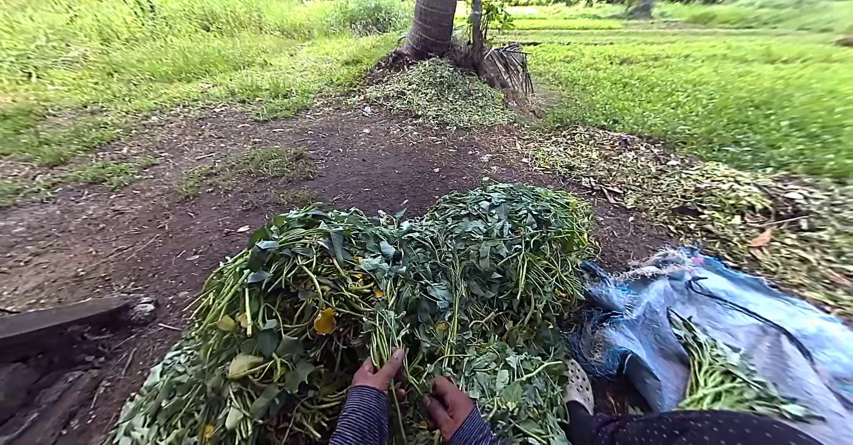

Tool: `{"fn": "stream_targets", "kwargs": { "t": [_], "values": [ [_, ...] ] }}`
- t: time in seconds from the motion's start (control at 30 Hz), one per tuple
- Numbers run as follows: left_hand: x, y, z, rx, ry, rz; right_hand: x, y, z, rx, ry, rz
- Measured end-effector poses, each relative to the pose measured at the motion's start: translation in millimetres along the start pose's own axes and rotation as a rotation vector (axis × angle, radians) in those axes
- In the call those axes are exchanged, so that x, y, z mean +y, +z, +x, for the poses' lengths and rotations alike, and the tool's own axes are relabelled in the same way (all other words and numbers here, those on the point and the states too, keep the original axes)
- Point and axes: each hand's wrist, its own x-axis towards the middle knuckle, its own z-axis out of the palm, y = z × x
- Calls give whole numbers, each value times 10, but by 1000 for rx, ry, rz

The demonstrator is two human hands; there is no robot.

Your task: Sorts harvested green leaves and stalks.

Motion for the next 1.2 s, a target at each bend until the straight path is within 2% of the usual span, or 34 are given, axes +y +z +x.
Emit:
{"fn": "stream_targets", "kwargs": {
  "t": [0.07,0.13,0.27,0.33,0.4,0.47,0.6,0.8,0.93,1.07,1.13,1.2],
  "values": [
    [-27,-45,19,-39,34,35,63,42,35,-30,-26,-36],
    [-20,-68,-26,-90,84,67,6,79,90,-91,78,28],
    [-28,-37,-113,-183,157,113,-276,-5,243,-95,382,558],
    [-59,-21,-116,-191,201,139,-359,-50,307,-29,411,775],
    [-87,-7,-110,-181,247,153,-509,-37,319,58,421,822],
    [-70,12,-129,-169,271,171,-637,-32,290,79,348,653],
    [-96,18,-105,-104,284,215,-460,7,379,178,247,487],
    [-106,9,-34,-31,181,62,-488,-57,296,55,48,-361],
    [-125,32,-14,10,149,10,-399,-133,288,-65,59,-549],
    [75,-56,169,180,228,-211,215,-125,276,-176,115,-674],
    [196,-161,223,181,216,-200,415,-279,311,-333,261,-741],
    [246,-188,192,168,195,-188,520,-564,340,-306,284,-789]
  ]
}}
